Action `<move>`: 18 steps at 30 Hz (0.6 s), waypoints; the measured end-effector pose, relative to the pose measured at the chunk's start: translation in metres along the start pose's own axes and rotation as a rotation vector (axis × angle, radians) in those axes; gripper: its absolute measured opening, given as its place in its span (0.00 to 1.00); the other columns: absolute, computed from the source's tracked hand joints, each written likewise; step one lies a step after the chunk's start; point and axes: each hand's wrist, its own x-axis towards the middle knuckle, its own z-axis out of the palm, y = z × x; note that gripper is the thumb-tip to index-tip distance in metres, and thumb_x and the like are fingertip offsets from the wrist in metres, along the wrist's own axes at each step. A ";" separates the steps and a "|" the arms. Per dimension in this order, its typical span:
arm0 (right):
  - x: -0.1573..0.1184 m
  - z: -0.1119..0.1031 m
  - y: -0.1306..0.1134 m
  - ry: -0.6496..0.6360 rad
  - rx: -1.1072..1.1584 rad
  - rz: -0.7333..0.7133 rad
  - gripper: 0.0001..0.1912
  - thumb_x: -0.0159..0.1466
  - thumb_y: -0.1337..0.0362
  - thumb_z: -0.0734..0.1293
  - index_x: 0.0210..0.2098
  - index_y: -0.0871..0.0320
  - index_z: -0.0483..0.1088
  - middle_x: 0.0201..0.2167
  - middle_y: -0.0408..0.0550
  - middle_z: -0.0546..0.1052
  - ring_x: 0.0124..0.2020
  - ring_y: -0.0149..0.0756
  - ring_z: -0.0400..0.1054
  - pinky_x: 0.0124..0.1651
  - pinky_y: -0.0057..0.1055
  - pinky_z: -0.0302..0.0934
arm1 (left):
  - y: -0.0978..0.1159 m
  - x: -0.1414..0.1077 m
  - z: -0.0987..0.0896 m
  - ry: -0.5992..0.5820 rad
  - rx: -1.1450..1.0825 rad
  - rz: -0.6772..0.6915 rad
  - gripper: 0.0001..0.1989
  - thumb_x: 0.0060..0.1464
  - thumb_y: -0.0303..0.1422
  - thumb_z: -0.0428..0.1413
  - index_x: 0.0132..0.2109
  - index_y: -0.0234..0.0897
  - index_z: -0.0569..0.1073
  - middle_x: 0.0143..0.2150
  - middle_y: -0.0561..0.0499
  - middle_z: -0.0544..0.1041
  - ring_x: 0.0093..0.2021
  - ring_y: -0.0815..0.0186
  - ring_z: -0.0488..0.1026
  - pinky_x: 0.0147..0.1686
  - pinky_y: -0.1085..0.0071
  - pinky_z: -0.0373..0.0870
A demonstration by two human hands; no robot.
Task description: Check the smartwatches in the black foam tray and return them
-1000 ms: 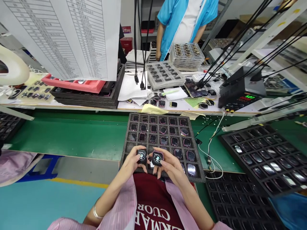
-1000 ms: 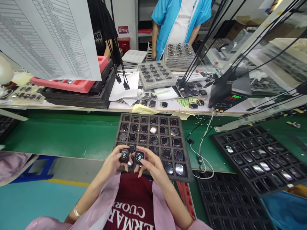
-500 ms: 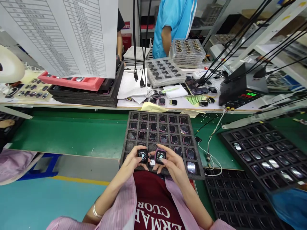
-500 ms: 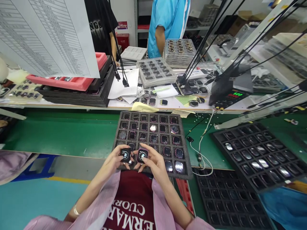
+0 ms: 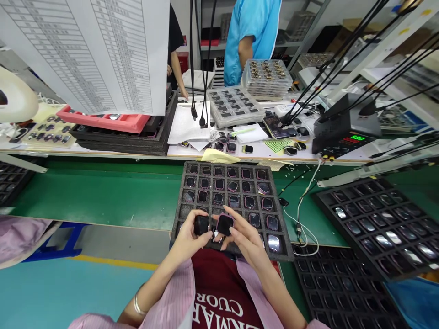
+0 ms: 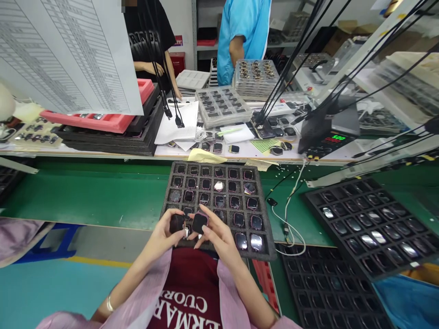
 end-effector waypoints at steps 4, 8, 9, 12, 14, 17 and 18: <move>0.004 -0.004 0.007 -0.036 0.048 -0.010 0.19 0.61 0.63 0.69 0.53 0.51 0.71 0.46 0.53 0.77 0.30 0.37 0.75 0.27 0.32 0.70 | -0.011 0.003 0.004 0.083 0.102 0.002 0.11 0.51 0.29 0.56 0.41 0.39 0.62 0.29 0.58 0.64 0.25 0.73 0.64 0.26 0.77 0.63; 0.009 -0.009 0.016 -0.054 0.072 -0.021 0.17 0.58 0.64 0.72 0.48 0.52 0.74 0.42 0.50 0.78 0.23 0.32 0.73 0.24 0.29 0.68 | -0.011 0.005 0.008 0.012 0.069 -0.037 0.09 0.53 0.29 0.53 0.39 0.40 0.58 0.25 0.62 0.61 0.17 0.77 0.57 0.18 0.79 0.55; 0.010 -0.010 0.016 -0.060 0.084 -0.015 0.18 0.58 0.63 0.72 0.49 0.51 0.74 0.41 0.50 0.78 0.22 0.32 0.72 0.23 0.29 0.68 | -0.010 0.005 0.008 0.006 0.068 -0.035 0.09 0.53 0.30 0.53 0.40 0.40 0.58 0.25 0.62 0.61 0.17 0.77 0.57 0.17 0.80 0.55; 0.012 -0.008 0.012 -0.070 0.120 0.011 0.22 0.58 0.61 0.72 0.52 0.52 0.72 0.40 0.50 0.77 0.21 0.31 0.72 0.22 0.28 0.68 | -0.003 0.005 0.011 0.008 0.074 -0.031 0.10 0.55 0.33 0.52 0.42 0.41 0.58 0.24 0.63 0.61 0.15 0.77 0.56 0.15 0.80 0.54; 0.012 -0.005 0.008 -0.073 0.145 0.018 0.22 0.59 0.61 0.71 0.52 0.53 0.72 0.38 0.50 0.77 0.20 0.31 0.71 0.21 0.28 0.67 | 0.002 0.005 0.013 0.022 0.072 -0.015 0.11 0.55 0.33 0.52 0.43 0.41 0.58 0.23 0.63 0.61 0.14 0.77 0.56 0.15 0.80 0.53; 0.013 -0.002 0.005 -0.087 0.179 0.018 0.20 0.59 0.61 0.71 0.51 0.55 0.73 0.35 0.48 0.77 0.18 0.30 0.70 0.19 0.26 0.65 | 0.007 0.003 0.014 0.036 0.060 -0.002 0.10 0.53 0.30 0.53 0.41 0.40 0.58 0.22 0.63 0.60 0.15 0.77 0.55 0.15 0.80 0.53; 0.014 -0.002 0.005 -0.090 0.185 0.018 0.20 0.58 0.61 0.71 0.50 0.56 0.73 0.35 0.49 0.77 0.18 0.29 0.69 0.18 0.26 0.65 | 0.008 0.002 0.015 0.034 0.062 -0.006 0.10 0.53 0.29 0.53 0.40 0.40 0.58 0.22 0.63 0.60 0.16 0.77 0.55 0.16 0.80 0.53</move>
